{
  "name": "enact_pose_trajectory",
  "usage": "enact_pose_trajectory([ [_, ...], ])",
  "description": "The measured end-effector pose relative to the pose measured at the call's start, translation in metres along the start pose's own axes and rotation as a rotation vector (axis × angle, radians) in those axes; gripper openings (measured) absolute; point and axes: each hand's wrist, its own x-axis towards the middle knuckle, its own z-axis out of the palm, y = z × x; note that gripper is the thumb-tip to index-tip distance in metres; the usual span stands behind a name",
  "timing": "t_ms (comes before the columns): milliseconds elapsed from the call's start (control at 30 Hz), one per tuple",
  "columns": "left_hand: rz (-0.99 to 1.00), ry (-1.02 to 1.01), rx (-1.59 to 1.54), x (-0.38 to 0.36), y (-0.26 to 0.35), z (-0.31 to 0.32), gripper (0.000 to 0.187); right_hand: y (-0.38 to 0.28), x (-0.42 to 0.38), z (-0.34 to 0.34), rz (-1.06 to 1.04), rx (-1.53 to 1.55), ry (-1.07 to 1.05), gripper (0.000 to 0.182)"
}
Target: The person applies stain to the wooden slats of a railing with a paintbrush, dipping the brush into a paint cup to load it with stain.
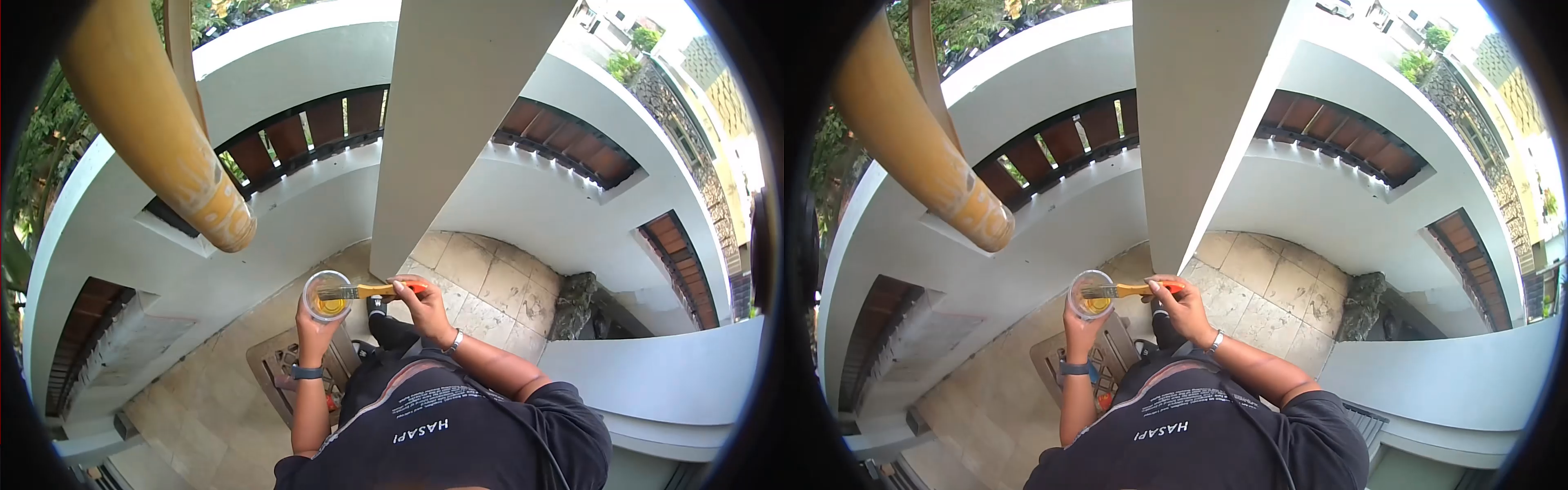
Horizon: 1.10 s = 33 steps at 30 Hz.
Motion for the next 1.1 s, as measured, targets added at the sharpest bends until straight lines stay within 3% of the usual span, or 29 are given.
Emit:
enact_pose_trajectory([
  [133, 0.037, -0.036, 0.0, 0.009, 0.003, 0.013, 0.071, -0.007, -0.001, -0.01, 0.166, 0.245, 0.117, 0.031],
  [400, 0.014, 0.016, -0.02, 0.053, -0.02, 0.009, 0.074, 0.006, 0.041, 0.003, 0.137, 0.427, 0.077, 0.034],
  [500, -0.028, 0.052, -0.021, 0.08, -0.038, 0.0, 0.077, 0.014, 0.082, 0.02, -0.061, 0.295, 0.162, 0.036],
  [667, -0.033, 0.134, 0.108, 0.104, -0.065, -0.018, 0.081, 0.057, 0.165, 0.048, -0.179, 0.081, 0.217, 0.027],
  [767, -0.057, 0.161, 0.145, 0.096, -0.087, -0.027, 0.083, 0.083, 0.225, 0.061, -0.527, -0.389, 0.24, 0.025],
  [800, -0.1, 0.198, 0.096, 0.093, -0.089, -0.026, 0.083, 0.091, 0.245, 0.064, -0.511, -0.377, 0.237, 0.025],
  [867, -0.155, 0.241, 0.061, 0.077, -0.095, -0.027, 0.082, 0.11, 0.275, 0.072, -0.726, -0.503, 0.221, 0.024],
  [967, -0.227, 0.265, 0.145, 0.051, -0.111, -0.026, 0.082, 0.137, 0.299, 0.084, -0.643, -0.367, 0.254, 0.024],
  [1033, -0.292, 0.206, 0.142, 0.03, -0.123, -0.025, 0.091, 0.142, 0.309, 0.097, -0.574, -0.274, 0.287, 0.024],
  [1100, -0.317, 0.206, 0.182, 0.011, -0.133, -0.024, 0.092, 0.14, 0.319, 0.117, -0.395, 0.313, 0.384, 0.028],
])
